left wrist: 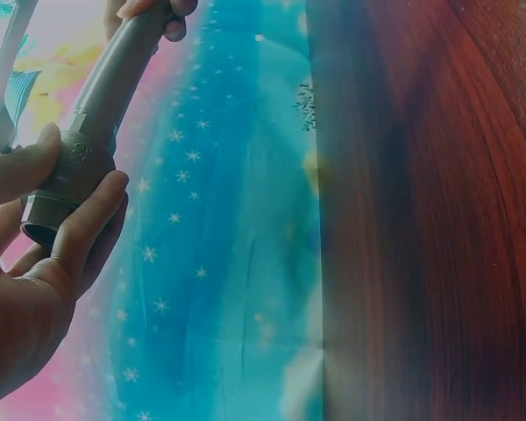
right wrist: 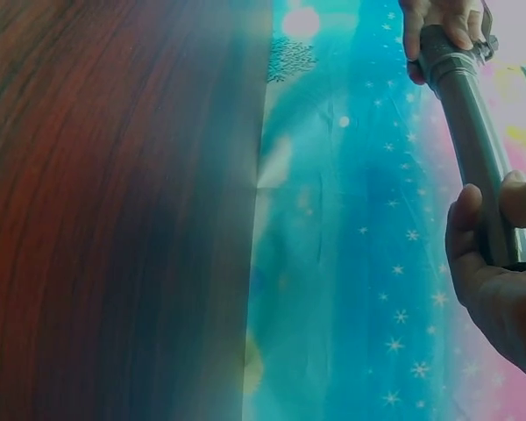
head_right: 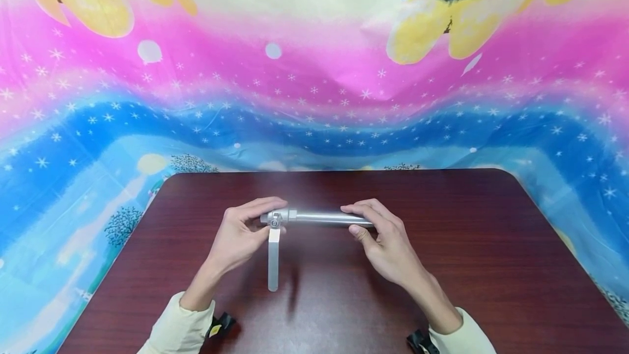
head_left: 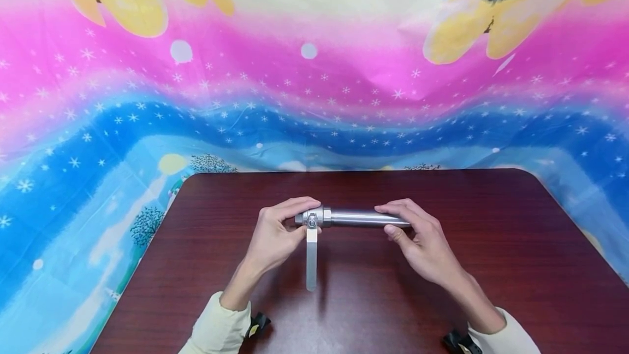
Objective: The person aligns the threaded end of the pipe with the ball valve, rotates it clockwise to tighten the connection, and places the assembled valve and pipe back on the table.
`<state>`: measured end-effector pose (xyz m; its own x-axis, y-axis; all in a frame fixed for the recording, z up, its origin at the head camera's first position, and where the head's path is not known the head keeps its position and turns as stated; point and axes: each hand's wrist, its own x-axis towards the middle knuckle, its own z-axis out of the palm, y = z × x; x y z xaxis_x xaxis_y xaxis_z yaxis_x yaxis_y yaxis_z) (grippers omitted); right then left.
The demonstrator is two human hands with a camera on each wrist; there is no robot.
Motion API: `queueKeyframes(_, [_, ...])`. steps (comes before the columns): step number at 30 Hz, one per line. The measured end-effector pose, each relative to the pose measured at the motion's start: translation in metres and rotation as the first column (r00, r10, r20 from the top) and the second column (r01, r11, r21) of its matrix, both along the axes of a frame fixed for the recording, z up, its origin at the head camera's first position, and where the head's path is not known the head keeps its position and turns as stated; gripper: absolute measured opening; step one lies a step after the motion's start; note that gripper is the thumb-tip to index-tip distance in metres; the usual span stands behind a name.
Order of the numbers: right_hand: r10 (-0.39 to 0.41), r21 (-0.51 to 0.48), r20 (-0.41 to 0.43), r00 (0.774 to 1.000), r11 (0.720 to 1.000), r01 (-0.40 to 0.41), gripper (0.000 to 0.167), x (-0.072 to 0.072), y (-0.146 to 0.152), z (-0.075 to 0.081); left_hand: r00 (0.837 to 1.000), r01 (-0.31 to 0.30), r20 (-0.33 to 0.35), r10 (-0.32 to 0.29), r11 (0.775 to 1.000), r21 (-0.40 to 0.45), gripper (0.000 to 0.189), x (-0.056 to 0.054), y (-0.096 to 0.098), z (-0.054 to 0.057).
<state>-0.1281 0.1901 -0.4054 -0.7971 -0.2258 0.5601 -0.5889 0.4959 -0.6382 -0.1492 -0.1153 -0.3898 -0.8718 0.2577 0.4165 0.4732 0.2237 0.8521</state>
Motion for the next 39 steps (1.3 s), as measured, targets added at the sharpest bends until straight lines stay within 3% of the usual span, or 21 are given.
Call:
queueKeyframes(11, [-0.014, 0.012, -0.030, 0.999, 1.000, 0.014, 0.050, -0.004, 0.003, -0.001, 1.000, 0.009, 0.019, -0.009, 1.000, 0.011, 0.049, -0.003, -0.001, -0.001])
queueKeyframes(24, [0.020, -0.006, 0.018, 1.000, 1.000, -0.020, 0.050, -0.005, 0.002, 0.000, 1.000, 0.007, 0.022, -0.006, 0.999, -0.032, 0.043, -0.005, -0.005, 0.001])
queueKeyframes(34, [0.017, 0.061, 0.080, 0.997, 0.998, -0.022, 0.045, -0.010, 0.004, -0.007, 0.995, -0.006, 0.094, 0.016, 0.994, -0.108, 0.043, -0.008, -0.007, -0.001])
queueKeyframes(39, [0.036, 0.094, 0.113, 0.993, 0.995, -0.047, 0.042, -0.016, 0.008, -0.010, 0.995, -0.014, 0.091, 0.032, 0.982, -0.188, 0.044, -0.014, -0.008, -0.008])
